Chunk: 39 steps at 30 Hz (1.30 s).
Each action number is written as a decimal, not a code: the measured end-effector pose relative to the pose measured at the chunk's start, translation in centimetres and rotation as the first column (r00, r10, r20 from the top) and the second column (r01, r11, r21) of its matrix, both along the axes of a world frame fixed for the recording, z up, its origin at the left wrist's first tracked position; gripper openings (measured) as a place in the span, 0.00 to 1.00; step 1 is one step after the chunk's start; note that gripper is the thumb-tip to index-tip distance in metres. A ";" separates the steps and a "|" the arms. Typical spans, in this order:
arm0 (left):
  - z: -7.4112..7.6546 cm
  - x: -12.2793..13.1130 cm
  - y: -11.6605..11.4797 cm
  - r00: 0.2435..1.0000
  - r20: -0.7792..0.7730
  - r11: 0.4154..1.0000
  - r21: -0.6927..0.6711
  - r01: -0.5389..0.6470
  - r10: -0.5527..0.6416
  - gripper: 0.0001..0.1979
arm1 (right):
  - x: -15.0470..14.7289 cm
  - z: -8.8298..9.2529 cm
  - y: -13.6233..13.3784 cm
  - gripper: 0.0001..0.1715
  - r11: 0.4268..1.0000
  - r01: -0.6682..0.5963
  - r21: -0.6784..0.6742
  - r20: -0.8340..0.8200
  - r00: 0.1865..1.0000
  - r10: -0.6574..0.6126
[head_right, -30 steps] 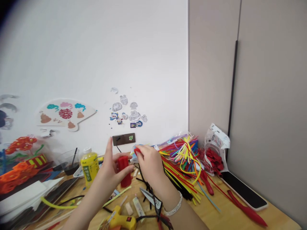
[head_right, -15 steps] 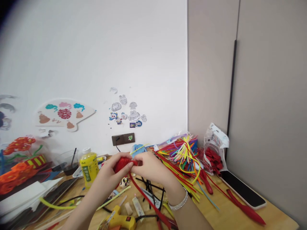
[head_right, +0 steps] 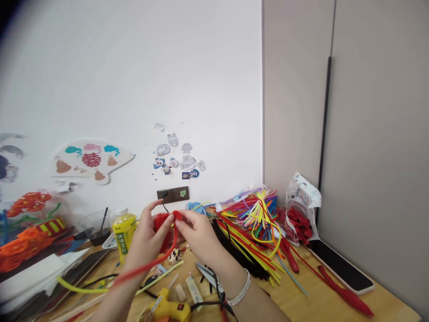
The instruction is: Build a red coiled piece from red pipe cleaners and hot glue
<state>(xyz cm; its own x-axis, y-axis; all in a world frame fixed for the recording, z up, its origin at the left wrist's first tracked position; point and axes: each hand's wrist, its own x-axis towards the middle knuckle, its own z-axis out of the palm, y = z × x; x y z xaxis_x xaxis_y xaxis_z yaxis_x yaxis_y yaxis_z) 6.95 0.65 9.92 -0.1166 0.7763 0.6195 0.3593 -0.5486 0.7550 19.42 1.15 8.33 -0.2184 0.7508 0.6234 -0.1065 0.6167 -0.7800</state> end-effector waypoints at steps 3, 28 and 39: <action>-0.1 -0.1 0.0 0.985 -0.166 0.999 -0.017 -0.046 0.043 0.27 | 0.2 0.2 -0.1 0.13 0.977 0.184 0.111 0.043 0.981 -0.190; -0.3 0.2 -0.2 0.852 -0.475 0.962 0.035 0.269 -0.221 0.05 | 1.1 0.4 -1.1 0.27 0.549 0.402 0.733 0.256 0.584 -0.770; 0.0 -0.2 -0.6 0.888 -0.347 0.952 -0.057 0.302 -0.302 0.06 | 1.7 0.8 -1.3 0.27 0.680 0.313 0.663 0.336 0.687 -0.644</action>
